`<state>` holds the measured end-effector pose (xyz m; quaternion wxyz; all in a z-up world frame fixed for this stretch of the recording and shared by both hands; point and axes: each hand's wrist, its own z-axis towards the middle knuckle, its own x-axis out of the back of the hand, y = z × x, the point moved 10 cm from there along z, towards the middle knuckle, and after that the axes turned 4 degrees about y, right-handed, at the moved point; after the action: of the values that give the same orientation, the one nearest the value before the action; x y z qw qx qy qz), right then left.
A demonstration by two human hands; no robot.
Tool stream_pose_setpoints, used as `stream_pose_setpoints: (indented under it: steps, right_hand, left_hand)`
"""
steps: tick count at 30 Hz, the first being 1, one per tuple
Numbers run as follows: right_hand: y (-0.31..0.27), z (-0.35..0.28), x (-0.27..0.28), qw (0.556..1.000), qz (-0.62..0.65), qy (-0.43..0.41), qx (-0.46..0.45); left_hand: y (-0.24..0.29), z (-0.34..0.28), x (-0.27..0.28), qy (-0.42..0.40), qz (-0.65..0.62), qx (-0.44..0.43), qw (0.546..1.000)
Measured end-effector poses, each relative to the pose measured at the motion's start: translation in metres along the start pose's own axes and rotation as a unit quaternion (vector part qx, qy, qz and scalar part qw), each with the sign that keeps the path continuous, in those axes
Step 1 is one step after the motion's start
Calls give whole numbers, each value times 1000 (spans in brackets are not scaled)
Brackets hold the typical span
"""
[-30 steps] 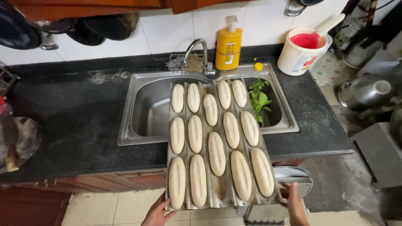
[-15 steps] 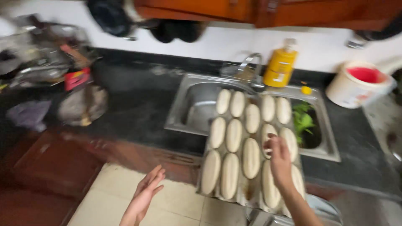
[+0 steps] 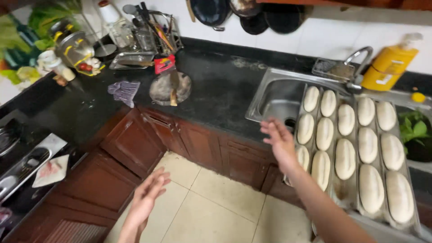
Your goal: Scoring bread dough with a blade and spraying it with water on baking trays.
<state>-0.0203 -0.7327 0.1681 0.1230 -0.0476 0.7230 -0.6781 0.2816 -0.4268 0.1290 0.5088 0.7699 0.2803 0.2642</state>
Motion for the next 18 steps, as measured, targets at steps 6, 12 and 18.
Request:
stream_pose_setpoints:
  steps: [6, 12, 18]
  right_hand:
    - [-41, 40, 99, 995, -19, 88, 37]
    - [-75, 118, 189, 982, -19, 178, 58]
    - [-30, 287, 243, 986, 13, 161, -36]
  left_hand:
    - [41, 72, -100, -99, -21, -93, 990]
    - [91, 123, -245, -159, -14, -201, 966]
    - [100, 170, -343, -179, 4, -201, 963]
